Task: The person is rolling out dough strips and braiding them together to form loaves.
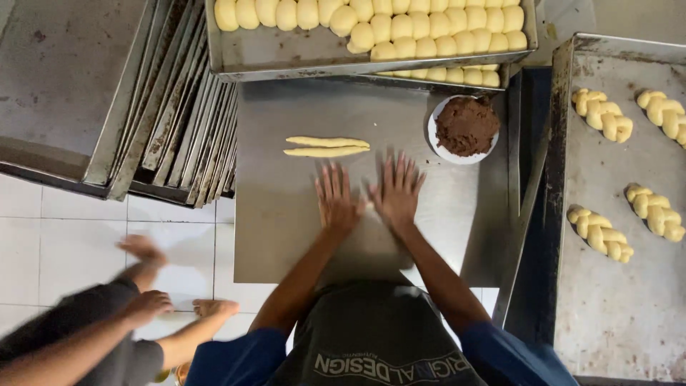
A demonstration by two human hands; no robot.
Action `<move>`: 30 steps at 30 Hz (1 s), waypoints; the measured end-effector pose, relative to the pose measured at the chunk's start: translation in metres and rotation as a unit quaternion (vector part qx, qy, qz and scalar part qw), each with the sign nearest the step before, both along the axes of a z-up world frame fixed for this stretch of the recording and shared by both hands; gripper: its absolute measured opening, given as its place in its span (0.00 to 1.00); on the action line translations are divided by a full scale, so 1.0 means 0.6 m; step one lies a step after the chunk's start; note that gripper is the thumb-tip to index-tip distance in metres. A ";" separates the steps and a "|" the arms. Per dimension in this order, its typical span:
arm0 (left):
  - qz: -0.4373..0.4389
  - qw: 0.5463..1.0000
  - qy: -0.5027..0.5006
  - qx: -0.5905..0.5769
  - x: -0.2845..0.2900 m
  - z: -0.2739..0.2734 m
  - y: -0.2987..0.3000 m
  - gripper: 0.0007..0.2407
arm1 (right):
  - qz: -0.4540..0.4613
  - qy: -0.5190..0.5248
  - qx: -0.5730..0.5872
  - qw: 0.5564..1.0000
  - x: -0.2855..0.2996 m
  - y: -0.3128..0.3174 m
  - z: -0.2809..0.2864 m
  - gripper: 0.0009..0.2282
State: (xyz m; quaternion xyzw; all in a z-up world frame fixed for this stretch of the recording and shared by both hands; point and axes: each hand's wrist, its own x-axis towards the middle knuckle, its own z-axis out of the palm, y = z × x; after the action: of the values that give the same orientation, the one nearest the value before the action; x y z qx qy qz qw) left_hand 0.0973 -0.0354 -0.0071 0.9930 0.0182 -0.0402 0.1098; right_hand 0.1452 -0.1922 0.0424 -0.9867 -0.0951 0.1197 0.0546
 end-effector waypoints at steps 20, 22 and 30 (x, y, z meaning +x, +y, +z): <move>-0.046 0.996 -0.056 -0.041 -0.117 -0.010 0.062 0.34 | 0.006 -0.034 0.063 0.997 -0.100 -0.111 -0.039 0.34; -0.009 0.993 -0.108 -0.038 -0.059 -0.010 0.074 0.33 | -0.025 -0.054 0.086 0.995 -0.051 -0.109 -0.038 0.35; -0.090 0.988 -0.078 -0.102 -0.161 0.016 0.116 0.34 | 0.000 -0.065 0.114 0.991 -0.168 -0.154 -0.037 0.35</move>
State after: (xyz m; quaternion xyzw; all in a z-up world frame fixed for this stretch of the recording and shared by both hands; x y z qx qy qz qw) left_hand 0.0007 0.0343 0.0026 0.9743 -0.0845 0.0257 0.2073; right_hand 0.0447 -0.2847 0.0203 -0.9798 -0.1112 0.0432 0.1602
